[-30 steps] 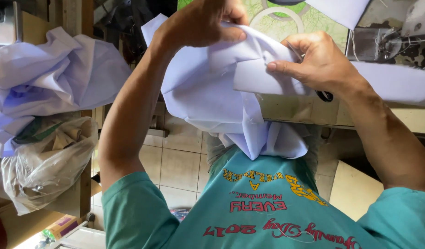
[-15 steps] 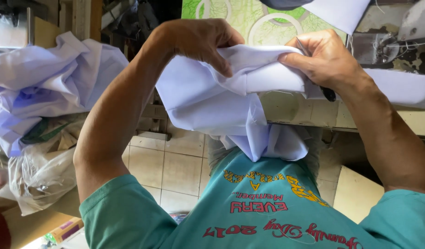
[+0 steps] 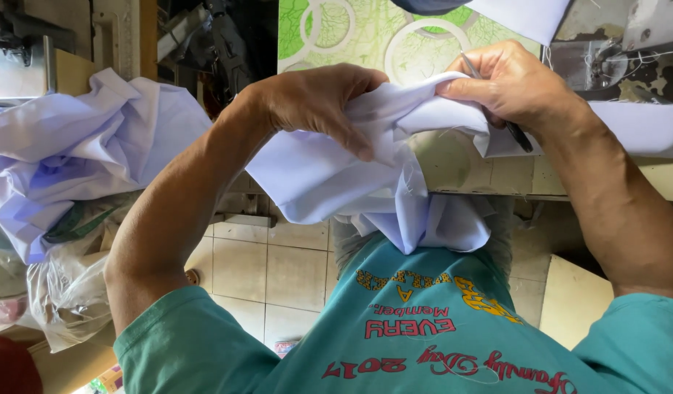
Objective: Trimming excess or loose threads from white fabric garment components using scissors at a workstation.
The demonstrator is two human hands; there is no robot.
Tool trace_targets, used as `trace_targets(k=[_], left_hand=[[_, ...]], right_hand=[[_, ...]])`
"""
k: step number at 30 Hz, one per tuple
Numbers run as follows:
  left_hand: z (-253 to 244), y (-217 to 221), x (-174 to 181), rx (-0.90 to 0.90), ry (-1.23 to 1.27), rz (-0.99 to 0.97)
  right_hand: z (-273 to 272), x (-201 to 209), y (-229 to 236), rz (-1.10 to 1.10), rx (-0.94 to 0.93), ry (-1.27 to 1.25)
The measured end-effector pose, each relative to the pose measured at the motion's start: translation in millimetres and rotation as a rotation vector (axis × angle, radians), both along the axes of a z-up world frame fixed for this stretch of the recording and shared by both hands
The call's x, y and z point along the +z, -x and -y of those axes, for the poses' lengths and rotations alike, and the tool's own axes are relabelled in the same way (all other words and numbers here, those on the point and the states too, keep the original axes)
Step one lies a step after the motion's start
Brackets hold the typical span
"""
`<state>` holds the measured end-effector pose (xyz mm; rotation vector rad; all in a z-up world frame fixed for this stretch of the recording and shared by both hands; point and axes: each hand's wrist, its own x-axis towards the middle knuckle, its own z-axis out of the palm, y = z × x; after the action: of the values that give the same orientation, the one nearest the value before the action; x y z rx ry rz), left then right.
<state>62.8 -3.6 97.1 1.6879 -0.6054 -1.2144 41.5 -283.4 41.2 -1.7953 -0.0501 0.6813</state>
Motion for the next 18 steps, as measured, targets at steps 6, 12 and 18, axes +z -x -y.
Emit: trace_targets(k=[6, 12, 18], left_hand=[[3, 11, 26, 0.049, -0.110, 0.017], [0, 9, 22, 0.041, 0.028, 0.008], [1, 16, 21, 0.181, 0.005, 0.034]], right_hand=[[2, 7, 2, -0.009, 0.025, -0.002], [5, -2, 1, -0.016, 0.013, -0.046], [8, -7, -1, -0.017, 0.000, -0.057]])
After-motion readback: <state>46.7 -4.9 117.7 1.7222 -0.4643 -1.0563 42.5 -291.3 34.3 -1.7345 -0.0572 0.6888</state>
